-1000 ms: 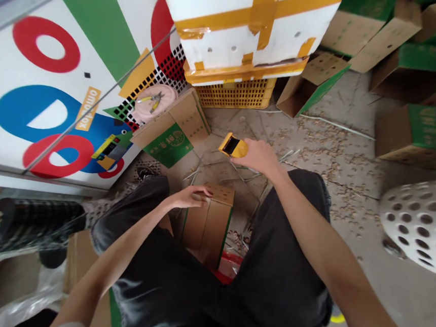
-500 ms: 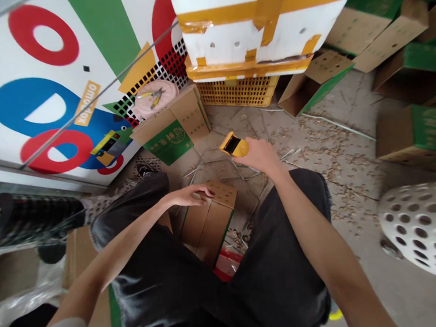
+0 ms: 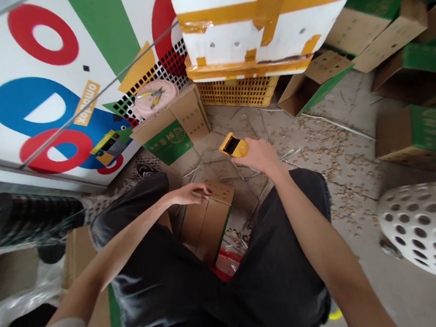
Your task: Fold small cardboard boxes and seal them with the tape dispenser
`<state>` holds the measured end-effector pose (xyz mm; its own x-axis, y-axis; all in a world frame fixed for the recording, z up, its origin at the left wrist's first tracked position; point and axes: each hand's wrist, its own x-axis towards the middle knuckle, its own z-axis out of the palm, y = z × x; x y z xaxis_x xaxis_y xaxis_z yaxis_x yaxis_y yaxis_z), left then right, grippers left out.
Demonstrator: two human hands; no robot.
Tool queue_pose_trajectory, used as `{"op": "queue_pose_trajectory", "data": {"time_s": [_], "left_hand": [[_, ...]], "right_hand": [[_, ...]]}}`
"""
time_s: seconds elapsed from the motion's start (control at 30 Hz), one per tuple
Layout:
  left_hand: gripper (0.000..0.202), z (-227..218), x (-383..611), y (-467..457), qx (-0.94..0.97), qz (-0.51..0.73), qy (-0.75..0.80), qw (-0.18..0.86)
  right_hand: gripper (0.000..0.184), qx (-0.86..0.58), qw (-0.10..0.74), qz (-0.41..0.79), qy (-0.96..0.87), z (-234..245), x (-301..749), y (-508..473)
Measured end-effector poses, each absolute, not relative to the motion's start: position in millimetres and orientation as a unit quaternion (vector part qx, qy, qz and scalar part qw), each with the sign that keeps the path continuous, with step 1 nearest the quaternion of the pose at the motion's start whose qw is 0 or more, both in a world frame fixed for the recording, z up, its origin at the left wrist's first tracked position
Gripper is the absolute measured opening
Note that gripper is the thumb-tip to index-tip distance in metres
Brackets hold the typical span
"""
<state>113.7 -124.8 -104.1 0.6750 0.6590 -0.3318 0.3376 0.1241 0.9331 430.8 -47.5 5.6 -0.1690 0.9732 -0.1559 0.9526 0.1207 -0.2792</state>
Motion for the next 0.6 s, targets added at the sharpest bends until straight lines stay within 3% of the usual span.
{"op": "queue_pose_trajectory", "data": {"time_s": [0.3,0.6], "left_hand": [[0.034,-111.8,104.2,-117.4,0.643,0.094,0.319,0.69],[0.028,-114.3,105.9,-119.2,0.651,0.114,0.339,0.67]], "right_hand": [[0.064,-0.635,0.031,0.148,-0.758,3.9,432.1,-46.6],[0.064,-0.629,0.022,0.152,-0.762,2.9,430.1,-47.2]]}}
